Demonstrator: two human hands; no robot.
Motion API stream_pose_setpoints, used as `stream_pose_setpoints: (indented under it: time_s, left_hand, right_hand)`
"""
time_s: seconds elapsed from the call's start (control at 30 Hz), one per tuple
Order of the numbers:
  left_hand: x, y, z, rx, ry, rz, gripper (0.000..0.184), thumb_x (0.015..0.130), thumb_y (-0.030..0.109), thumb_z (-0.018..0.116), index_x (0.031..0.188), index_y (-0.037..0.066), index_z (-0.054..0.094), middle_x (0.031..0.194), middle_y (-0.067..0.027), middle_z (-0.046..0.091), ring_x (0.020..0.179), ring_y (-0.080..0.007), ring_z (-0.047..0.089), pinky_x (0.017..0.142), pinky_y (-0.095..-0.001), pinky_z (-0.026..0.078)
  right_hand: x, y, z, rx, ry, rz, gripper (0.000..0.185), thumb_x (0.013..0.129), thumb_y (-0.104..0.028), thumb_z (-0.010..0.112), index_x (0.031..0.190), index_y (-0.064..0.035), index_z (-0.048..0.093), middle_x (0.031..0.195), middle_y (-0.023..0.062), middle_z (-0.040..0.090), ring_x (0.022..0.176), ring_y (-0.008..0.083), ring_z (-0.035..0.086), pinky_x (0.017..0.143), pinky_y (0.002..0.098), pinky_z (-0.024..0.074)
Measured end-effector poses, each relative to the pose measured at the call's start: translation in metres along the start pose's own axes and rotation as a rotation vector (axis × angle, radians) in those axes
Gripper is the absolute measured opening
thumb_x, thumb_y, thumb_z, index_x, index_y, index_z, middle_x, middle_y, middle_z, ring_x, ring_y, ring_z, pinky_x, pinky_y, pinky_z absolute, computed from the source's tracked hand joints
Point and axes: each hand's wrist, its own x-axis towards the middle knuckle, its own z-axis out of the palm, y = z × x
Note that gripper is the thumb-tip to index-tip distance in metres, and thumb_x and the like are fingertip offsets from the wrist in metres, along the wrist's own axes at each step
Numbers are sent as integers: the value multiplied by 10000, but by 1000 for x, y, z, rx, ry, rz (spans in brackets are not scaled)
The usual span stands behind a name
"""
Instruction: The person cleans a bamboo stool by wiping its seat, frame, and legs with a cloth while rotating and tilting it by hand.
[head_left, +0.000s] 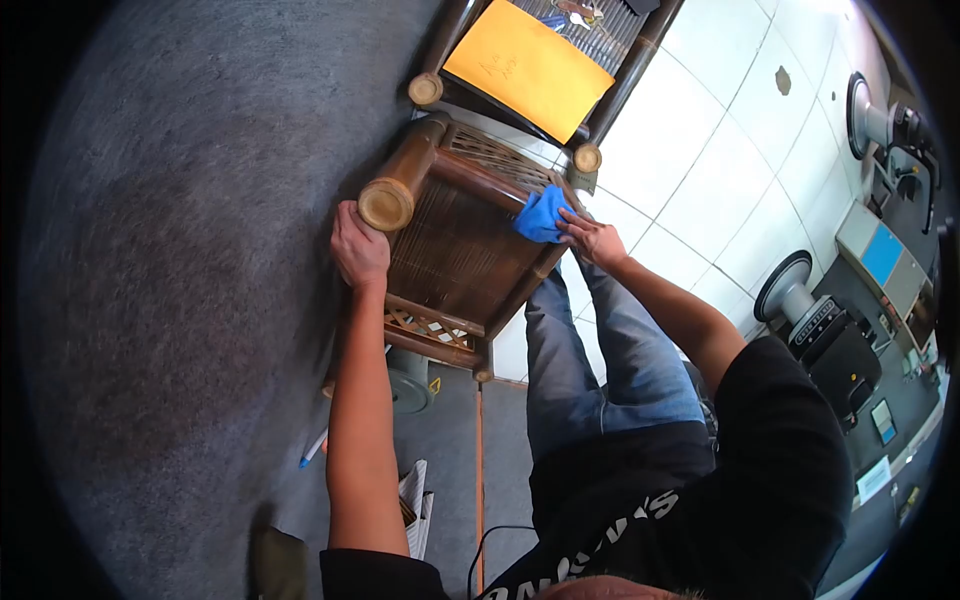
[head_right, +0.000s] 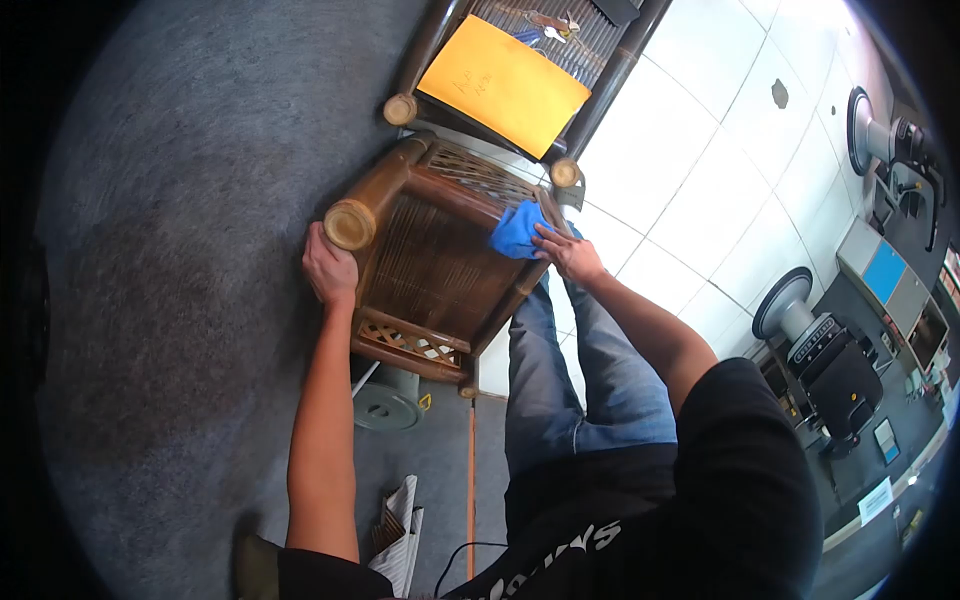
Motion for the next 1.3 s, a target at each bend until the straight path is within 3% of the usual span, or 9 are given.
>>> stream_pose_setpoints:
  time_s: [0.17,0.27,0.3,0.47,0.77,0.9,1.03,1.17,1.3]
  left_hand:
    - [1,-9,6,43,25,31,258,1034,222,422,946,29,570,922,-229,644,870,-477,621,730,-559,487]
    - [1,-6,4,53,37,33,267,1036,228,422,944,31,575,929,-225,653,871,-472,627,733,-562,493]
    - [1,-4,2,62,41,35,268,1036,230,423,945,31,578,931,-222,657,873,-471,629,735,-562,496]
    - [2,2,-2,74,52,9,280,1038,254,428,965,41,595,936,-215,679,865,-466,641,735,-564,506]
    - [0,3,-2,162,79,-29,329,1047,326,413,1002,67,612,956,-214,697,875,-460,655,739,-565,519]
    - [-5,5,1,216,7,-155,372,1050,418,390,1116,108,583,1097,-194,679,1036,-431,632,869,-570,488]
    - [-15,24,-11,550,119,-213,428,1017,461,454,1263,124,548,1195,-162,587,1121,-366,563,924,-525,459]
    - [-115,72,-41,273,341,-63,393,963,348,576,1271,108,533,1132,-148,554,1052,-355,550,912,-505,434]
    - [-283,53,-25,-35,56,-86,472,920,340,643,1299,98,498,1233,-201,513,1163,-416,514,975,-547,412]
  right_hand:
    - [4,-43,71,-267,328,313,347,1010,-411,570,1202,-136,658,1268,90,701,985,316,717,807,456,573]
    - [17,-118,60,430,-100,371,422,1010,-494,518,1114,-130,704,979,165,752,880,380,721,780,495,570]
    - [20,-154,35,157,-323,211,459,1006,-524,504,1076,-130,728,906,182,749,866,390,719,772,499,570]
    - [3,-191,27,433,-198,343,467,1001,-503,518,1041,-103,756,924,233,724,861,421,705,774,522,556]
    - [-145,-57,-68,429,179,748,537,1008,-463,530,879,30,698,814,269,684,727,397,676,717,487,502]
    - [-272,-5,-72,506,443,990,628,1025,-504,492,883,74,691,723,199,675,677,263,642,650,433,491]
    - [-393,-7,-55,640,427,1199,700,998,-598,503,832,55,694,721,99,658,640,164,587,587,376,471]
    - [-498,5,-13,246,142,1180,705,957,-621,546,944,55,744,815,200,735,772,248,709,702,409,530]
    - [-539,0,-7,236,-58,1013,679,953,-622,530,945,15,764,894,225,749,896,335,738,831,447,539]
